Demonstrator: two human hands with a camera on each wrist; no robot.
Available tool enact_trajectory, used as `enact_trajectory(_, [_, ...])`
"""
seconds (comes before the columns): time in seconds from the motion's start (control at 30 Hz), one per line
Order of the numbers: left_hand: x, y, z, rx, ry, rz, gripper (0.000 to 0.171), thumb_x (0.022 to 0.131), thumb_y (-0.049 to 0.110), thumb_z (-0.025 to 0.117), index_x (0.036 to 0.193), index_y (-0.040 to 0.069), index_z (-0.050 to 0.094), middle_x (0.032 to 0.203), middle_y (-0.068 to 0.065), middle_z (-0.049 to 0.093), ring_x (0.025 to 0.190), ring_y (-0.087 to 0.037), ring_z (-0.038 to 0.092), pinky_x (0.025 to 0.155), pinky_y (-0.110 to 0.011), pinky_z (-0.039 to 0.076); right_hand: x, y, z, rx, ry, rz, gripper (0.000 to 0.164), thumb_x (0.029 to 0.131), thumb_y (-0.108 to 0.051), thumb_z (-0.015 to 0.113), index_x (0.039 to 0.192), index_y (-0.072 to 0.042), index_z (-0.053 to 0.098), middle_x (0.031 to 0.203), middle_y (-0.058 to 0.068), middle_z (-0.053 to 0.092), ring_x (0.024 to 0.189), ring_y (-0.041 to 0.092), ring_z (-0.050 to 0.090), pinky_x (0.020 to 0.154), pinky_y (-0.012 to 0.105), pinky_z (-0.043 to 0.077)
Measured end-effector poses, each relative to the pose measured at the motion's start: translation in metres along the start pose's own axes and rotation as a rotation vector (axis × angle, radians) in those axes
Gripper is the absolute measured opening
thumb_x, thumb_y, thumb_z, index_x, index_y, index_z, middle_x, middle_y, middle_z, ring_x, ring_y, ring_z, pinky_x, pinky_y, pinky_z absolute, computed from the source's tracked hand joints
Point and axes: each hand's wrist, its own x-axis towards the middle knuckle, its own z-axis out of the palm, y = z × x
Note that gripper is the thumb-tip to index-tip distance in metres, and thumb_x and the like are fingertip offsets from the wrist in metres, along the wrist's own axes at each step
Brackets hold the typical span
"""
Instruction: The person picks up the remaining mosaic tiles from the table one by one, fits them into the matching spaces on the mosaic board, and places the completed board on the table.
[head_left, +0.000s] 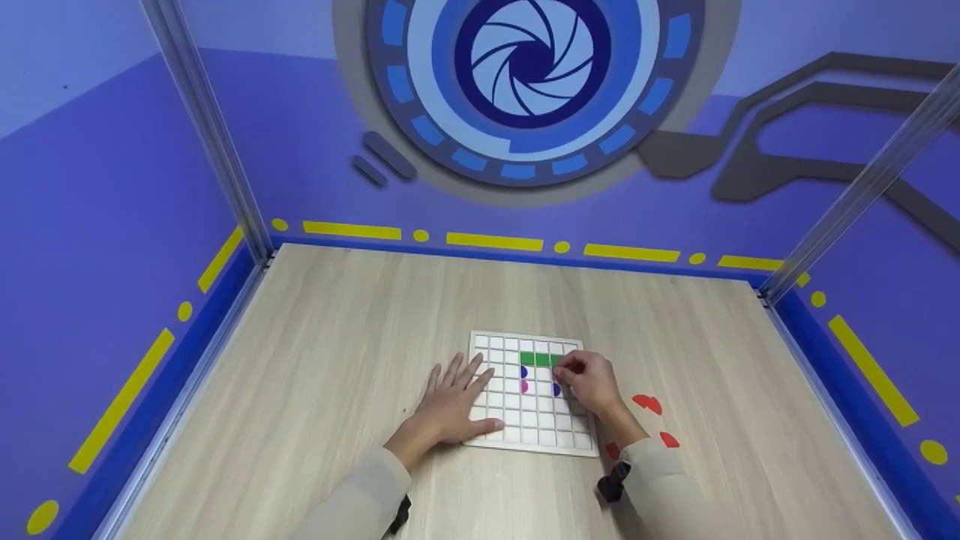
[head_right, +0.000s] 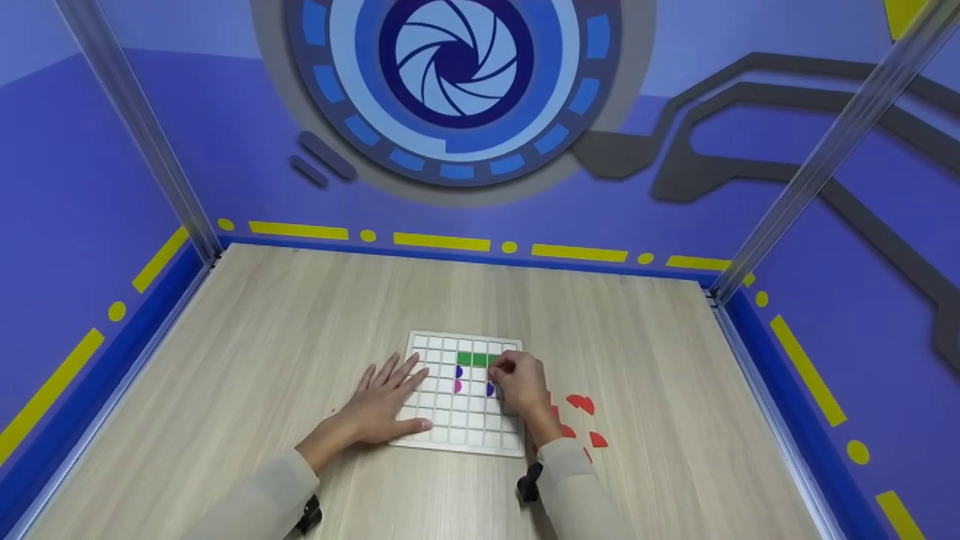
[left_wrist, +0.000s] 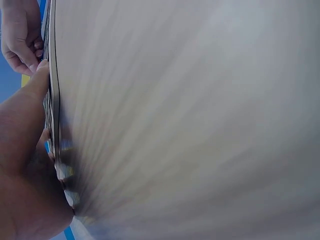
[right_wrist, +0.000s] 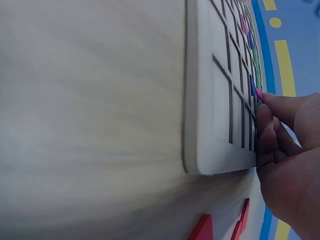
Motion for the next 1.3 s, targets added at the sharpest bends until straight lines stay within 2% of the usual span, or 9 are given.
enact_trajectory(0.27, [-0.0011, 0.0, -0.0011, 0.004, 0.005, -0.001, 0.095, 0.098, 0.073, 0.057, 0.169, 0.018, 0.029, 0.178, -0.009, 0.01, 0.163, -0.041, 0.003, 0.127, -0.066, 0.004, 0.0016, -0.0028, 0.0029, -0.036, 0.01, -0.043, 0.011, 0.096, -0.001, 0.076, 0.09, -0.011, 0.078, 0.088, 0.002, 0.07, 0.084, 0.019, 0.063, 0.07, 0.029, 0.052])
enact_trajectory(0.53, [-0.0018, -0.0004, 0.0009, -0.002, 0.004, 0.001, 0.094, 0.098, 0.073, 0.056, 0.169, 0.018, 0.029, 0.178, -0.009, 0.01, 0.163, -0.041, 0.004, 0.127, -0.067, 0.004, 0.0022, -0.0026, 0.004, -0.081, 0.015, -0.056, 0.011, 0.096, -0.001, 0.075, 0.091, -0.011, 0.076, 0.087, 0.0, 0.068, 0.083, 0.018, 0.061, 0.071, 0.03, 0.05])
enact_trajectory(0.77, [-0.0002, 0.0004, 0.001, -0.009, -0.002, -0.002, 0.095, 0.098, 0.073, 0.056, 0.169, 0.018, 0.029, 0.178, -0.009, 0.01, 0.163, -0.041, 0.003, 0.127, -0.067, 0.004, 0.0017, -0.0031, 0.0026, -0.079, -0.003, -0.036, 0.011, 0.098, -0.002, 0.073, 0.093, -0.011, 0.075, 0.09, 0.002, 0.067, 0.085, 0.02, 0.06, 0.072, 0.033, 0.05])
enact_trajectory(1.13, [-0.0002, 0.0006, 0.0016, 0.001, -0.002, -0.008, 0.095, 0.097, 0.073, 0.057, 0.169, 0.019, 0.028, 0.178, -0.009, 0.01, 0.163, -0.041, 0.003, 0.127, -0.066, 0.003, 0.0008, -0.0027, 0.0032, -0.104, -0.009, -0.05, 0.009, 0.098, -0.002, 0.074, 0.096, -0.01, 0.078, 0.092, 0.001, 0.069, 0.087, 0.019, 0.063, 0.075, 0.032, 0.052])
enact_trajectory(1.3, [0.0, 0.0008, 0.0018, -0.003, -0.003, -0.004, 0.095, 0.097, 0.073, 0.057, 0.169, 0.018, 0.029, 0.178, -0.01, 0.01, 0.163, -0.041, 0.003, 0.127, -0.066, 0.003, -0.002, -0.0048, -0.0029, -0.055, -0.022, -0.039, 0.009, 0.099, -0.003, 0.072, 0.098, -0.009, 0.078, 0.093, 0.003, 0.068, 0.086, 0.02, 0.062, 0.07, 0.03, 0.052])
